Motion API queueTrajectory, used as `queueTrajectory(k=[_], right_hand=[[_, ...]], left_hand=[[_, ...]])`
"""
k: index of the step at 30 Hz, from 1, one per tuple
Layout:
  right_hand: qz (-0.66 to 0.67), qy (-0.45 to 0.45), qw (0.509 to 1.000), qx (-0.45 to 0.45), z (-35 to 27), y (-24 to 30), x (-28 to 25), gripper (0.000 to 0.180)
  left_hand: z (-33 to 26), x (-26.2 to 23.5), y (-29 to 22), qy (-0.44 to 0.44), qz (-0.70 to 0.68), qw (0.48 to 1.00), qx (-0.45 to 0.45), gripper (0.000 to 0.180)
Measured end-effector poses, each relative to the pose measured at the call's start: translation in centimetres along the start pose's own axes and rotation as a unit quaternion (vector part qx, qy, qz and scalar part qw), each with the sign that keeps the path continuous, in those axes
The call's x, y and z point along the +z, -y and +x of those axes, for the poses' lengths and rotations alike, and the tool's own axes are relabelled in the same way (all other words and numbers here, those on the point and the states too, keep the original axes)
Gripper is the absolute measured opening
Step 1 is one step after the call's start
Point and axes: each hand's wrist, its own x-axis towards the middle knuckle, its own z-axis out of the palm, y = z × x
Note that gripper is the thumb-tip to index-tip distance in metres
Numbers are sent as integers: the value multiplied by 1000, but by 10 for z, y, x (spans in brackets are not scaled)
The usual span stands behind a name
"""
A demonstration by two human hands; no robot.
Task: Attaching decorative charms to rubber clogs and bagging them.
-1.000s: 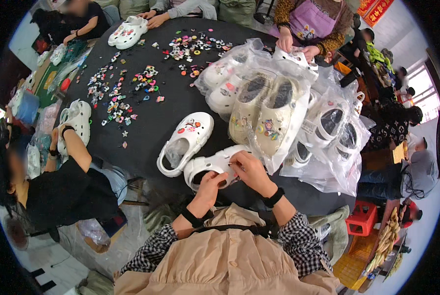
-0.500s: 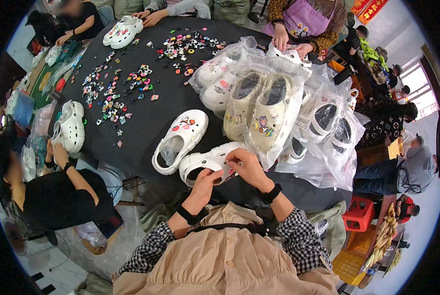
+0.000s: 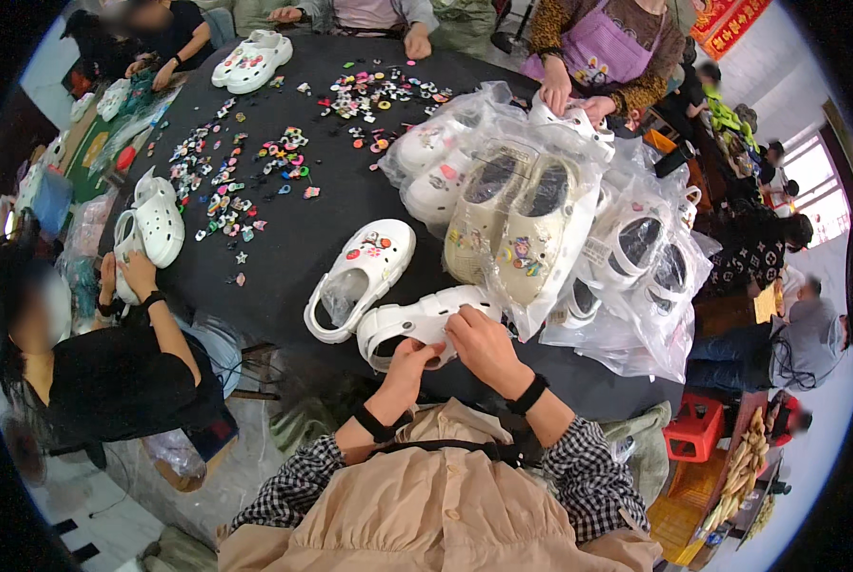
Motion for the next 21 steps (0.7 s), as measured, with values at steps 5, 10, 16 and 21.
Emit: queueTrajectory(k=[5,10,16,21], right_hand=[[-100,98,989,-46,6,8,-5,17],[-254,69,962,-73,10,31,4,16],[-130,36,986,-95,-1,9,-1,17],[-57,66,994,-60,-1,11,-11,13]], left_hand=[[-1,-5,11,19,33,999,-24,8],[-1,-7,11,10,16,1000,-5,12],[4,-10,7,20,37,999,-8,12],[2,-10,8,23,2,1000,-17,8]])
